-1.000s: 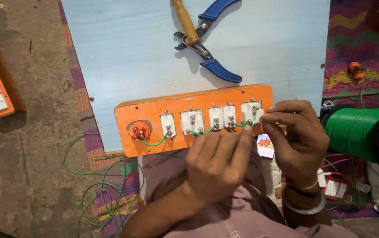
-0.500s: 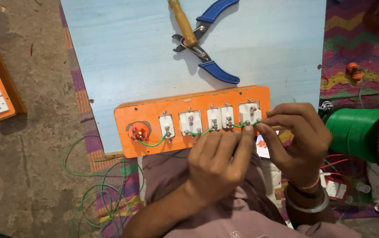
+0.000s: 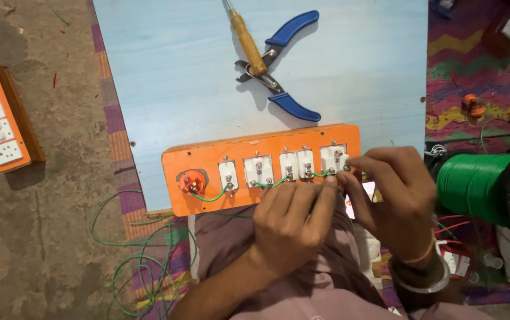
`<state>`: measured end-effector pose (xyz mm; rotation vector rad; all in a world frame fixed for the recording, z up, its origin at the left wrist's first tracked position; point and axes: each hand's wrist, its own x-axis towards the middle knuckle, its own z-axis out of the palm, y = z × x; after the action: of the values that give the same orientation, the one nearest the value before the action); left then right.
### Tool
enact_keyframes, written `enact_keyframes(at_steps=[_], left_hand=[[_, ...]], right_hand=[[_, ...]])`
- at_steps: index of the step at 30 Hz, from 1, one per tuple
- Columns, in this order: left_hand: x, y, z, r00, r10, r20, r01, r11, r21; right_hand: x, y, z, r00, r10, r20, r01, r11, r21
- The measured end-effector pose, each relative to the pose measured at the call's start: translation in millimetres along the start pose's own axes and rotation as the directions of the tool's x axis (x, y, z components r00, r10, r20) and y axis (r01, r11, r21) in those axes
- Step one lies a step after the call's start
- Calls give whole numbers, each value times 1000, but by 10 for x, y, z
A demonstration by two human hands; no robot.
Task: The person is wiring an electrical board with multiple switches. They use pliers to strip wires and a screwdriver to secure them to the terminals on the board.
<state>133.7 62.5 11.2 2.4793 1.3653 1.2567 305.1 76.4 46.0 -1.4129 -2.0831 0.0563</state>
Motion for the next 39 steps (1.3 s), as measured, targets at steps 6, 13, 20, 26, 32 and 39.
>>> enact_keyframes(at_steps=[6,13,20,26,32,39], left_hand=[[-22,-8,20,1000,6,12,-6,1000,14],[-28,4,31,1000,2,5,-2,1000,5],[-32,-14,18,1000,14,2,-14,1000,5],[-28,-14,14,1000,17,-7,-17,1000,10],[-26,-11,14,1000,16,-5,-16,1000,9],[-18,-8,9,1000,17,-1,-17,1000,19]], right_hand=[[-122,-130,123,981,188,-42,-190,980,-55],[-47,-257,77,955,295,20,-290,948,-134],[-33,-212,101,943,318,96,-296,936,-191],[-34,-26,-57,890,444,104,-455,882,124],[40,-22,-163,995,-83,46,82,996,39],[240,-148,-91,984,-4,177,63,944,-324]])
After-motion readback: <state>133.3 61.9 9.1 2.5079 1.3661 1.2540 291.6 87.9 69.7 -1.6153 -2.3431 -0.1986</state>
